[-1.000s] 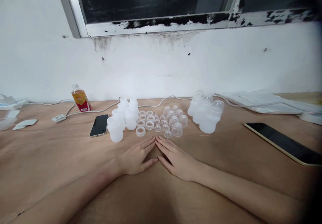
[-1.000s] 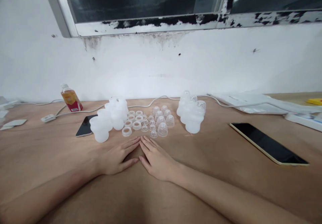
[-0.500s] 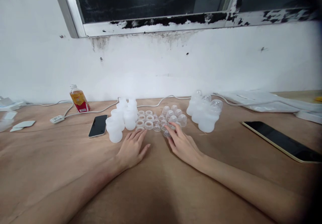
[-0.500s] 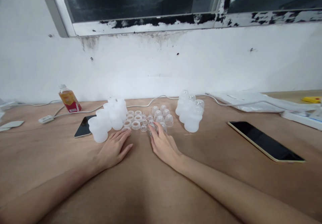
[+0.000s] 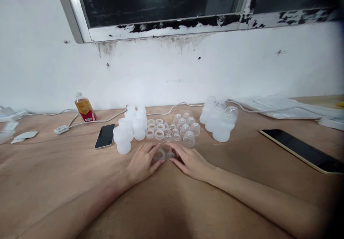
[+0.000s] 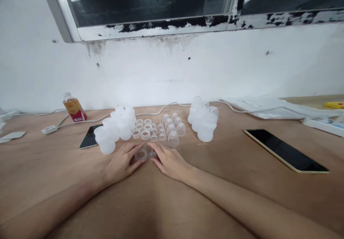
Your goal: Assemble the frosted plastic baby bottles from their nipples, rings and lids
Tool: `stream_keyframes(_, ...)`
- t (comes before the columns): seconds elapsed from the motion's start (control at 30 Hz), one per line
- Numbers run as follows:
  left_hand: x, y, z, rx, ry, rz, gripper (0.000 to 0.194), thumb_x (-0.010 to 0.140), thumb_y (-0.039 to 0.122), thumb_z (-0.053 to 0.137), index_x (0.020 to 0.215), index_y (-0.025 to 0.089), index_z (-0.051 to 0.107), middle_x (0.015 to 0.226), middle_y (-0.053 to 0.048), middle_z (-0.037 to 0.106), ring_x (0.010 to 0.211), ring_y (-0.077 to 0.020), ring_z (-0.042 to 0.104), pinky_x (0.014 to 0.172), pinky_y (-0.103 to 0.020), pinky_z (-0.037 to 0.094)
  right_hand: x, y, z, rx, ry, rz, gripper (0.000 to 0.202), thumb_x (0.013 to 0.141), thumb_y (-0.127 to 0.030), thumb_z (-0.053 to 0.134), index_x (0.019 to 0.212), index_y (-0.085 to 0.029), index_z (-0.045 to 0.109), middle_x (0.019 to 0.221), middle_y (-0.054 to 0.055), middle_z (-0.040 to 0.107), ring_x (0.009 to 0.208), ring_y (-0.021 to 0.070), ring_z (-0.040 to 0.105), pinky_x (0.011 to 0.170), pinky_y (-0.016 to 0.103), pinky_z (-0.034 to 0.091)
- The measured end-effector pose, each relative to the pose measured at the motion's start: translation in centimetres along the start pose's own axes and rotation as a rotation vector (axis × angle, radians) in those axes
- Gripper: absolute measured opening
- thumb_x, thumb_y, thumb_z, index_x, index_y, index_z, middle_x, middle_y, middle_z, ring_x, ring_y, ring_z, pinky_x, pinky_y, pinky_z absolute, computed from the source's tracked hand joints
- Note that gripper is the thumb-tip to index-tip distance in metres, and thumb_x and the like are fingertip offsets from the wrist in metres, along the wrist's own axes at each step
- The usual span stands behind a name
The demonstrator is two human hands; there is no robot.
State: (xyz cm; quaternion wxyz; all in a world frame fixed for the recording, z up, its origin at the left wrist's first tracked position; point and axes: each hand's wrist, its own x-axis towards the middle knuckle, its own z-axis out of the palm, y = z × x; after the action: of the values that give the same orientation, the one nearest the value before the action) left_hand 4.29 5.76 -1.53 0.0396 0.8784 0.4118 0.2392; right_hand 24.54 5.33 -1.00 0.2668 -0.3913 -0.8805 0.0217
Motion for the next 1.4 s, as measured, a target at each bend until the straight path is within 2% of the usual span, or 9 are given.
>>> stream_keyframes(0.1,0.3,-0.1,-0.2,-0.171,0.031,-0.112,0.035,0.075,0.034,0.051,0.105,0.017,0.051,0.098,-0.008,0.054,0.088,-0.0201,0.053,0.078,-0.036,0.044,0.1,0.1,0.2,0.006,-0.051,0.024,0.031,0.08,-0.027,0.042,0.111,-0.019,0.045,0.095,0.007,0.056,0.083,0.0168,0.055,0.07,0.032,0.046)
stream_keyframes(0.17,0.8,-0.3,-0.4,-0.403,0.071,-0.228,0.032,0.073,0.032,0.054,0.1,0.017,0.05,0.093,-0.006,0.056,0.081,-0.0173,0.056,0.072,-0.033,0.047,0.1,0.2,0.2,-0.007,-0.072,0.022,0.024,0.081,-0.028,0.041,0.101,-0.019,0.051,0.094,0.007,0.055,0.082,0.0164,0.054,0.069,0.031,0.046)
stream_keyframes(0.3,1.6,-0.9,-0.3,-0.881,0.222,-0.416,0.038,0.068,0.028,0.06,0.098,0.016,0.04,0.097,-0.007,0.057,0.088,-0.0172,0.058,0.076,-0.032,0.048,0.1,0.2,0.1,-0.005,-0.082,0.015,0.022,0.082,-0.026,0.038,0.099,-0.02,0.051,0.095,0.006,0.053,0.083,0.0163,0.052,0.068,0.03,0.046)
stream_keyframes(0.37,1.8,-1.1,0.0,-0.973,0.187,-0.439,0.041,0.065,0.026,0.063,0.097,0.015,0.041,0.098,-0.008,0.058,0.09,-0.0182,0.058,0.079,-0.034,0.047,0.1,0.1,-0.1,0.006,-0.081,0.01,0.022,0.083,-0.026,0.037,0.1,-0.02,0.05,0.095,0.006,0.053,0.083,0.0163,0.052,0.069,0.031,0.046)
stream_keyframes(0.5,1.7,-1.3,0.4,-1.046,0.053,-0.442,0.04,0.065,0.026,0.064,0.098,0.014,0.045,0.091,-0.008,0.062,0.088,-0.0196,0.059,0.082,-0.038,0.046,0.0,-0.1,-0.3,0.057,-0.059,-0.005,0.022,0.083,-0.024,0.037,0.102,-0.02,0.048,0.1,0.006,0.053,0.087,0.0164,0.052,0.073,0.031,0.045)
stream_keyframes(0.83,2.0,-1.3,0.6,-1.11,0.106,-0.467,0.039,0.059,0.017,0.068,0.094,0.013,0.05,0.096,-0.009,0.063,0.092,-0.0203,0.059,0.086,-0.039,0.045,2.9,0.8,0.9,0.04,0.217,0.051,0.018,0.083,-0.025,0.036,0.096,-0.017,0.047,0.092,0.008,0.05,0.081,0.0167,0.052,0.072,0.031,0.044)
stream_keyframes(0.93,2.0,-1.2,0.5,-1.099,0.095,-0.469,0.039,0.058,0.015,0.068,0.093,0.013,0.051,0.095,-0.009,0.063,0.092,-0.0195,0.059,0.087,-0.038,0.045,3.3,0.8,1.2,0.044,0.185,0.033,0.018,0.084,-0.023,0.032,0.09,-0.017,0.048,0.087,0.007,0.049,0.077,0.0161,0.051,0.07,0.031,0.044)
stream_keyframes(1.1,1.9,-1.2,0.2,-1.091,0.069,-0.467,0.038,0.06,0.018,0.068,0.094,0.012,0.051,0.098,-0.009,0.063,0.093,-0.0192,0.058,0.089,-0.039,0.044,3.0,0.8,1.2,0.105,0.126,-0.019,0.022,0.085,-0.024,0.034,0.102,-0.017,0.046,0.096,0.008,0.05,0.087,0.0162,0.051,0.076,0.031,0.044)
stream_keyframes(1.4,1.7,-1.1,0.4,-1.132,0.067,-0.417,0.036,0.06,0.016,0.067,0.089,0.014,0.046,0.098,-0.008,0.062,0.092,-0.0191,0.059,0.086,-0.039,0.045,3.0,1.0,1.2,0.111,-0.004,-0.001,0.032,0.085,-0.033,0.034,0.113,-0.017,0.039,0.104,0.01,0.053,0.088,0.0182,0.053,0.075,0.034,0.045)
